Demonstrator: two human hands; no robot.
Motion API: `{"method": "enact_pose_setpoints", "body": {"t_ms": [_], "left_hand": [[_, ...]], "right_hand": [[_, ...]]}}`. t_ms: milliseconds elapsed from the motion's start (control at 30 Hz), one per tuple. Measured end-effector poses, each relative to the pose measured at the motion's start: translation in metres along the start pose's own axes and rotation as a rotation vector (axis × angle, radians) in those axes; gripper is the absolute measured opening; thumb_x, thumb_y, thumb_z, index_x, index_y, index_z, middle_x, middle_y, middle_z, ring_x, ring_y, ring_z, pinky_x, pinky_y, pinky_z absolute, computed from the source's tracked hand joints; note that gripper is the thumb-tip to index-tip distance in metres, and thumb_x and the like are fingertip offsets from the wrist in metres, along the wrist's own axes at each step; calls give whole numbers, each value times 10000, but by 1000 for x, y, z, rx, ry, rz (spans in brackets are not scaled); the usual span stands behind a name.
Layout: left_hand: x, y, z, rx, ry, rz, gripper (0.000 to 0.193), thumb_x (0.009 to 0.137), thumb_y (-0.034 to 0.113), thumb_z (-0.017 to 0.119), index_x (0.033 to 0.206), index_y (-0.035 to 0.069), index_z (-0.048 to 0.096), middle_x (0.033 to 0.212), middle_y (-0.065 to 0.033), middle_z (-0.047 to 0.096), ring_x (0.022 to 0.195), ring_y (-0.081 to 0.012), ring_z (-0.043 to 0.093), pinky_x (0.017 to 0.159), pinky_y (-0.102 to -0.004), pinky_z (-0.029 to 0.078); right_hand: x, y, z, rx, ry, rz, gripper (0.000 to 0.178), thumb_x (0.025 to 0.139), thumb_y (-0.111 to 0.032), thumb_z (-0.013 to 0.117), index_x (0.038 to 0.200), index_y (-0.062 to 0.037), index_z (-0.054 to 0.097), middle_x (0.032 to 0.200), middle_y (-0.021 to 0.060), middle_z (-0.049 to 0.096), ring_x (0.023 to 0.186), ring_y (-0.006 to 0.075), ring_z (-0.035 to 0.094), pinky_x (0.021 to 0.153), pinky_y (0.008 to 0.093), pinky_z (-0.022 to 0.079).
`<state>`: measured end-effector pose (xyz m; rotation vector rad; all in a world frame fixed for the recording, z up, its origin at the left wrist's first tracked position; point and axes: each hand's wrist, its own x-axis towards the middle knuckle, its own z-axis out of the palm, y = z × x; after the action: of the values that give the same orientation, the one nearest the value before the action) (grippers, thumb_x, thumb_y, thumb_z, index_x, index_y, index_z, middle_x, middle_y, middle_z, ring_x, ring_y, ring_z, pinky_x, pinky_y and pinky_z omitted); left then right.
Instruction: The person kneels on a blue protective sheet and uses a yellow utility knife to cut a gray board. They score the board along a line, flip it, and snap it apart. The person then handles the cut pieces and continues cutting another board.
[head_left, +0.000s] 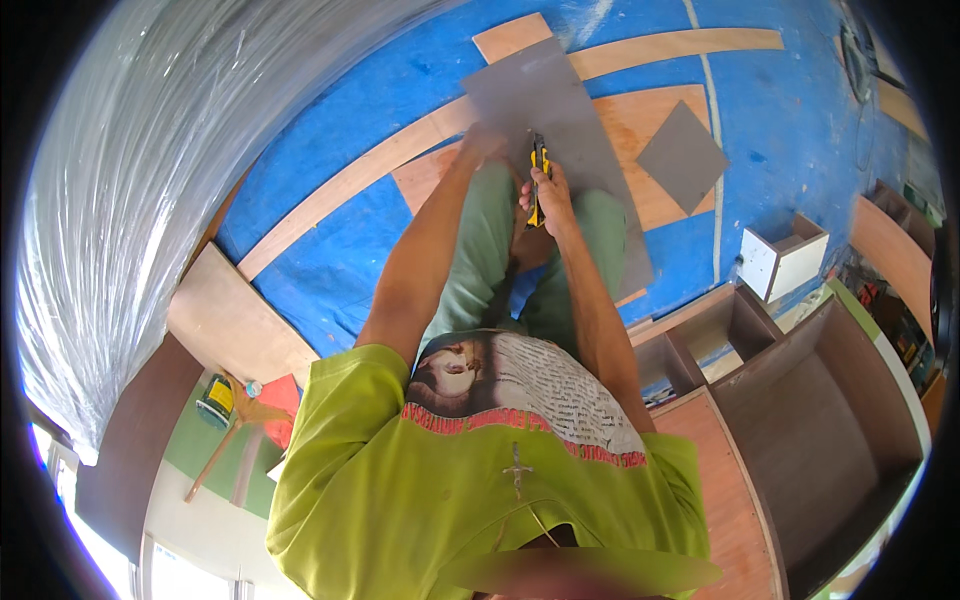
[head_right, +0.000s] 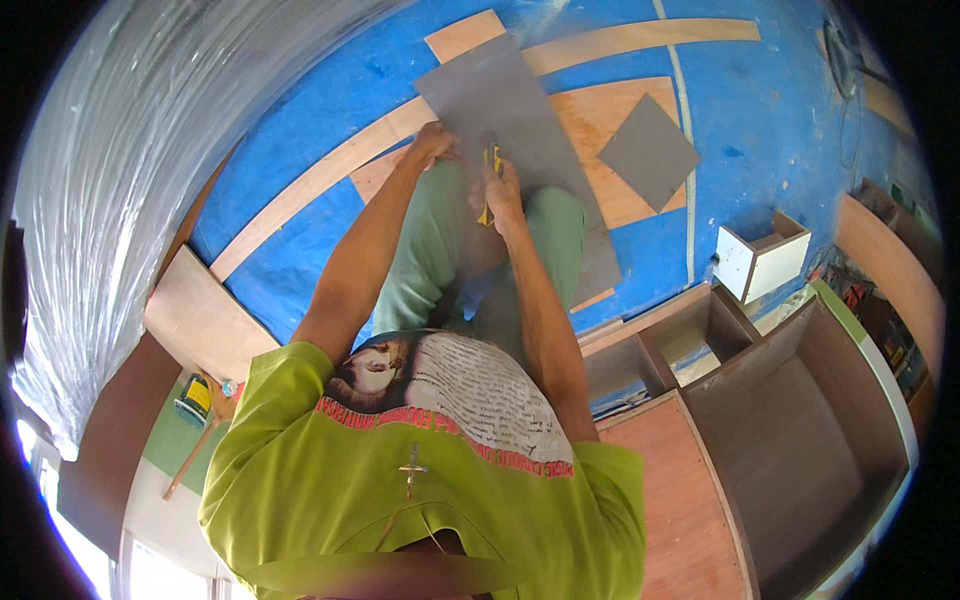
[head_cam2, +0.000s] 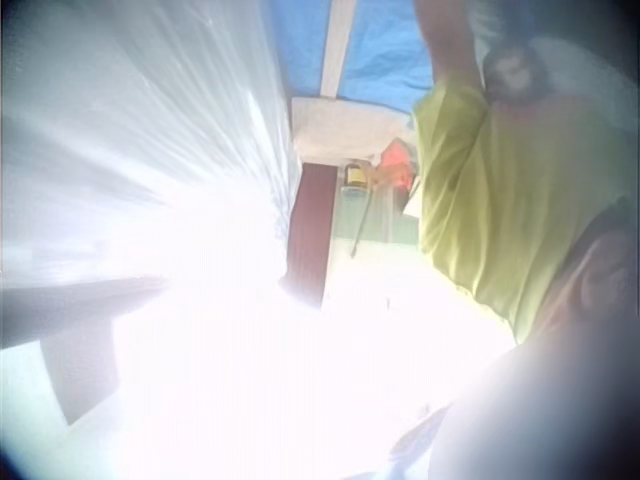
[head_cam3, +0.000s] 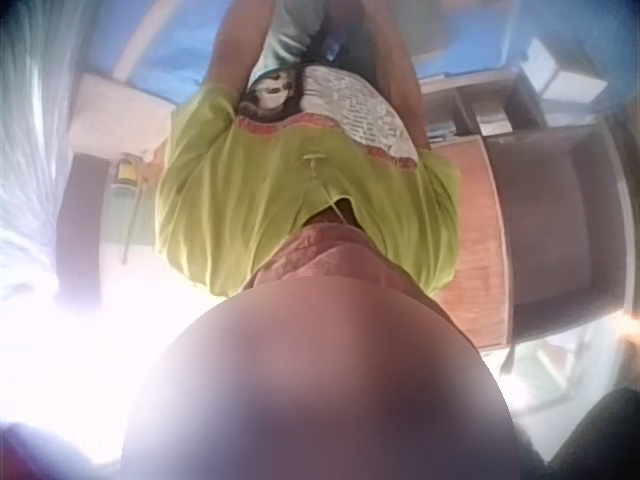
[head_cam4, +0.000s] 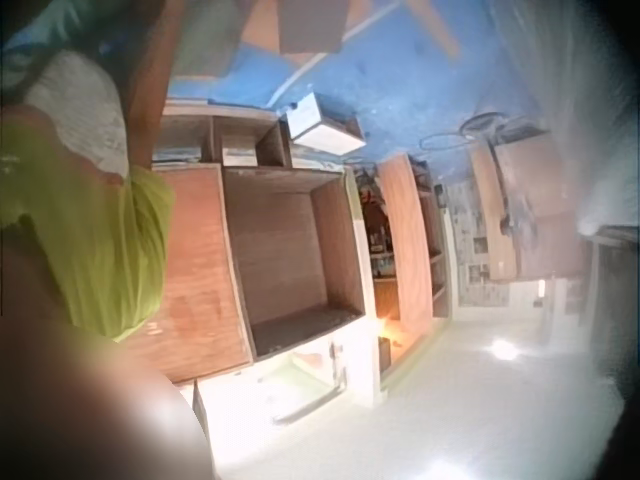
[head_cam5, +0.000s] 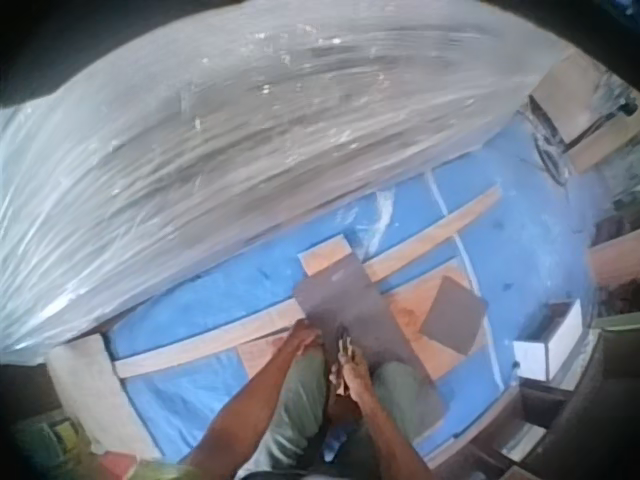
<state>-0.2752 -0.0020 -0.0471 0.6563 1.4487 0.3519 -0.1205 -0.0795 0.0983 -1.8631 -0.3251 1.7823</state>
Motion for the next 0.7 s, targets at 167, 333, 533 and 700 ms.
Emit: {"method": "enact_pose_setpoints", "body": {"t_ms": [167,333,533,700], "left_hand": [[-10,2,0,117,43,-83,287,754,183,713,969,-6,737,885,-178,739,782,-261,730,670,-371,561],[-33,26,-8,160,13,-53,204,827,42,733,969,-73,642,851,-147,687,711,-229,700,618,-343,599],[-51,44,-16,-214,-14,-75,321,840,89,769,1092,-42,619,990,-120,669,795,-205,671,716,-324,592],[-51,29,-19,-237,-32,-6,335,842,85,765,1119,-30,615,994,-108,652,775,-201,649,718,-327,589]], "right_hand": [[3,5,6,-12,2,12,265,1024,-210,532,1240,-78,454,728,81,587,543,178,586,481,319,480],[2,1,4,12,14,55,266,1024,-206,526,1241,-69,457,725,85,580,523,176,575,476,322,475],[2,-1,9,-47,13,55,291,1021,-208,533,1264,-66,457,732,82,580,529,171,565,472,326,465],[4,-1,10,-17,-3,54,300,1024,-212,527,1283,-80,454,731,81,581,547,175,565,484,328,464]]}}
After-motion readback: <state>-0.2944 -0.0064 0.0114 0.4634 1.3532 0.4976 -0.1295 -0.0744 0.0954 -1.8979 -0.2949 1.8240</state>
